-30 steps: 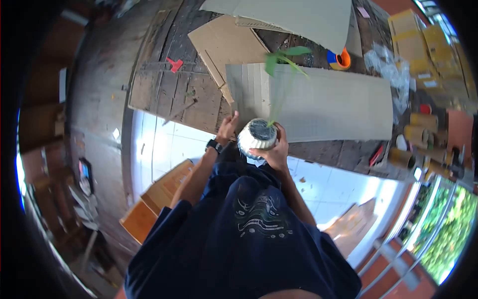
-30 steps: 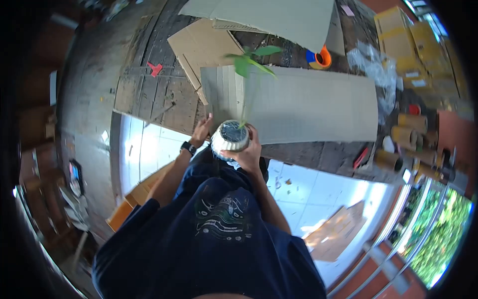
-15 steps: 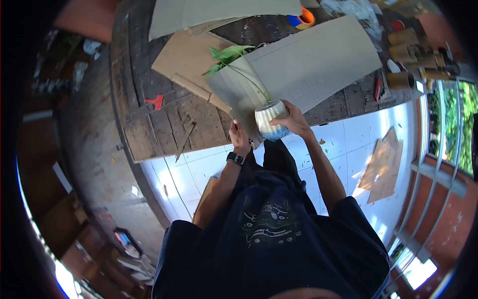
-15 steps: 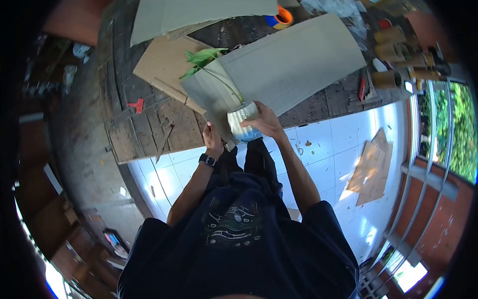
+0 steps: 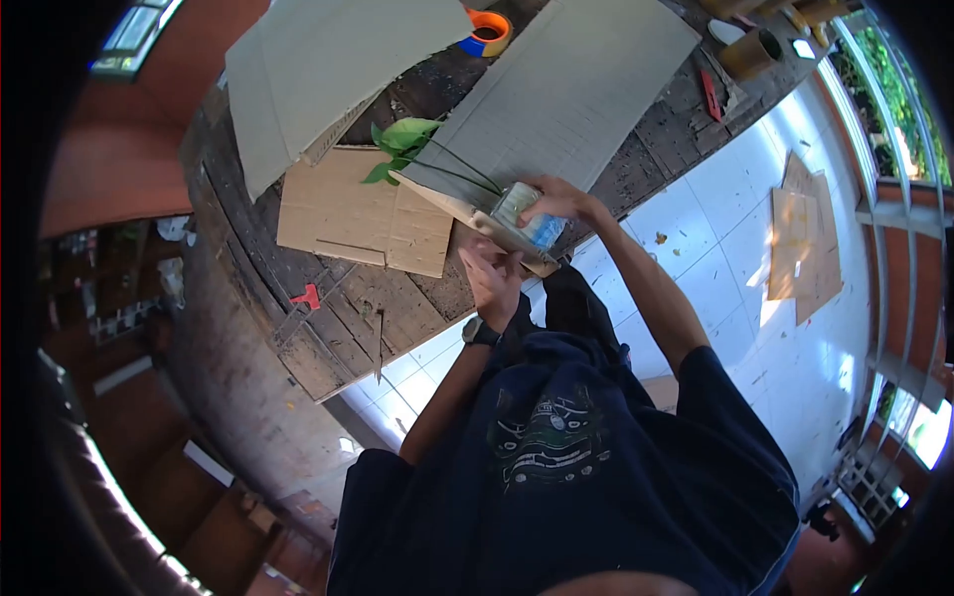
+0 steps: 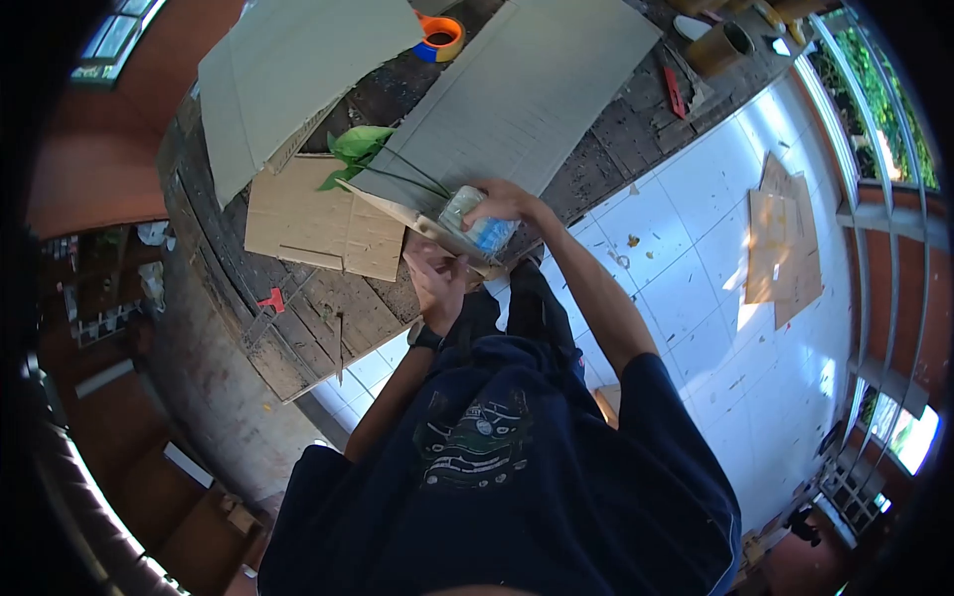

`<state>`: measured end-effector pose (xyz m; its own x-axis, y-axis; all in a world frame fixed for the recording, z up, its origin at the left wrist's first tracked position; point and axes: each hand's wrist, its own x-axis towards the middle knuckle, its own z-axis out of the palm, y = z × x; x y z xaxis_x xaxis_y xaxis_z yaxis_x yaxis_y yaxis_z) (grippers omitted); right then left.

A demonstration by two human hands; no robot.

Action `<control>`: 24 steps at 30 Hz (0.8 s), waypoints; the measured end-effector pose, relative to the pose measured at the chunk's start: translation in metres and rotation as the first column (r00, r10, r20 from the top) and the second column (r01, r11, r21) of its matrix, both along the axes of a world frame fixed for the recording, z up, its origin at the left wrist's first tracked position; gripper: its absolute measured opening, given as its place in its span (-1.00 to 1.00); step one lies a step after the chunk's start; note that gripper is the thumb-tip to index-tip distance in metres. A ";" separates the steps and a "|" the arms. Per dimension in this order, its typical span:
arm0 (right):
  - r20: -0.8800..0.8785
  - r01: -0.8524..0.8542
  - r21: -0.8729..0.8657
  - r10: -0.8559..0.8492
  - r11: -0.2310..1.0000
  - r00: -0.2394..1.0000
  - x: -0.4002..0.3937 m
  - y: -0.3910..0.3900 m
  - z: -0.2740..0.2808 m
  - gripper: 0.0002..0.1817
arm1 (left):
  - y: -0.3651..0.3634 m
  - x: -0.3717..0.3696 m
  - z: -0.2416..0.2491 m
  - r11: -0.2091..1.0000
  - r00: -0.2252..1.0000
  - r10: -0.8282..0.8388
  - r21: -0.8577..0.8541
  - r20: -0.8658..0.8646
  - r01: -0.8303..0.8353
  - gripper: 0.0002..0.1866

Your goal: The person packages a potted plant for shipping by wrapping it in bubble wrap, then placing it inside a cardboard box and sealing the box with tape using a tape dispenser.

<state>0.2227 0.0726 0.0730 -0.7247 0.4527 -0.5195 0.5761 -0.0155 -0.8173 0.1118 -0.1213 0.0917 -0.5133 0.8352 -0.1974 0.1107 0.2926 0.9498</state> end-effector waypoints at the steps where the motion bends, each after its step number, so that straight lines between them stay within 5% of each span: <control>1: -0.002 -0.030 -0.036 0.030 0.999 1.000 0.004 0.005 0.000 -0.08 | 0.006 0.000 0.004 0.998 0.952 -0.040 0.033 -0.304 0.052 -0.22; 2: 0.002 -0.042 -0.053 0.042 0.998 0.999 0.009 0.007 -0.001 -0.09 | 0.012 -0.001 0.005 0.992 0.813 -0.066 0.051 -0.579 0.117 -0.19; 3: 0.006 -0.055 -0.067 0.055 0.996 0.998 0.013 0.012 0.001 -0.09 | 0.020 -0.002 0.005 0.980 0.755 -0.085 0.081 -0.650 0.180 -0.18; 6: -0.041 0.010 -0.059 -0.012 0.998 0.999 0.024 0.024 -0.013 -0.10 | 0.041 -0.002 0.008 0.913 0.295 -0.348 -0.249 -0.890 0.324 -0.26; 10: -0.125 0.162 -0.030 -0.165 0.986 0.978 0.040 0.015 -0.025 -0.11 | 0.061 -0.013 -0.023 0.874 0.363 -0.456 -0.332 -0.812 0.355 -0.36; 15: -0.075 0.121 -0.075 -0.126 0.990 0.989 0.051 0.013 -0.020 -0.13 | 0.057 -0.012 -0.037 0.913 0.368 -0.295 -0.146 -0.882 0.382 -0.49; 20: -0.078 0.100 -0.096 -0.108 0.990 0.991 0.067 0.013 -0.012 -0.13 | 0.060 -0.006 -0.033 0.903 0.348 -0.297 -0.143 -0.889 0.405 -0.49; 24: -0.079 0.247 -0.021 -0.248 0.969 0.966 0.066 -0.003 -0.024 -0.12 | 0.059 0.005 -0.028 0.911 0.358 -0.330 -0.194 -0.873 0.364 -0.45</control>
<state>0.2884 0.0694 0.0494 -0.6308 0.6177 -0.4697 0.4854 -0.1581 -0.8599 0.1171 -0.0625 0.0641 -0.0494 0.9790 0.1979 0.9627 -0.0061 0.2706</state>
